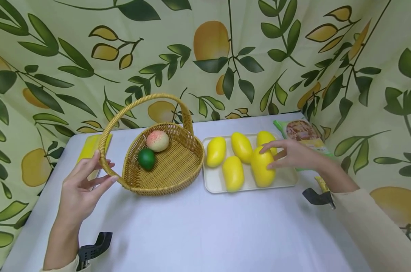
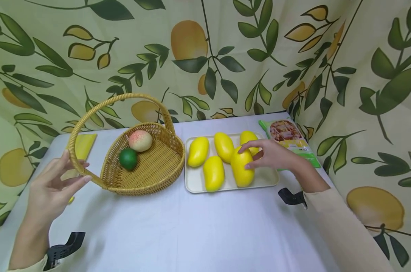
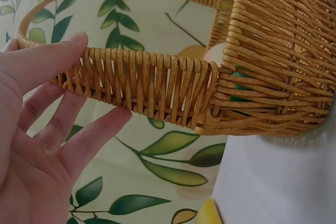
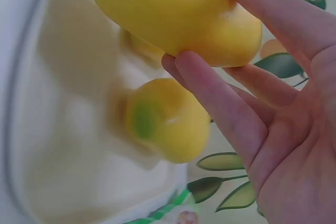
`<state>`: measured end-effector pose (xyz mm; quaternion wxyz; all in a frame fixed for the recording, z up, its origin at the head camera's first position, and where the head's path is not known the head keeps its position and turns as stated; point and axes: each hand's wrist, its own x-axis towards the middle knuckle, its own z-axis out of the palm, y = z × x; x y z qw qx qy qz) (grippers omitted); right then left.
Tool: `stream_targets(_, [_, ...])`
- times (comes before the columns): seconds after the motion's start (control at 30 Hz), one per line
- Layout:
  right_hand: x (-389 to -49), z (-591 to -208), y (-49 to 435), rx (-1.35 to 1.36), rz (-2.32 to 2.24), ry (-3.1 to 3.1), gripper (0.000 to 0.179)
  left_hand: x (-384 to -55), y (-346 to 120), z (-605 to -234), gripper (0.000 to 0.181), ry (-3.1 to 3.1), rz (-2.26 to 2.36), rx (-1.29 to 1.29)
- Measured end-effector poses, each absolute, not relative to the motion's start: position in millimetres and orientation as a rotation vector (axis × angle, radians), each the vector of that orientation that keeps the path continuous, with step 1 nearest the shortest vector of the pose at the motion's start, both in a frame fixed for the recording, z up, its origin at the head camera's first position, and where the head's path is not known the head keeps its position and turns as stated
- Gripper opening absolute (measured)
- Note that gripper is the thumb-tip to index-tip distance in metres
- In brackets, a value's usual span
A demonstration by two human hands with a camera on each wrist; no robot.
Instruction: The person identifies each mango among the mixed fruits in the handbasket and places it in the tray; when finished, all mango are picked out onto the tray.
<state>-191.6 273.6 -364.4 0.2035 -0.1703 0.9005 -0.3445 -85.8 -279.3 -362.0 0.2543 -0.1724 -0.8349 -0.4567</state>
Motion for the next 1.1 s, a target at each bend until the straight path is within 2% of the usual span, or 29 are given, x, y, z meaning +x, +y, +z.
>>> stream_targets(0.27, [-194, -381, 280, -0.507, -1.032, 2.486, 0.050, -86, -279, -363, 0.088, -2.268, -1.242, -0.455])
stream_targets(1.1, [-197, -396, 277, -0.505, -0.993, 2.512, 0.054, -86, -278, -361, 0.088, -2.285, -1.240, -0.440])
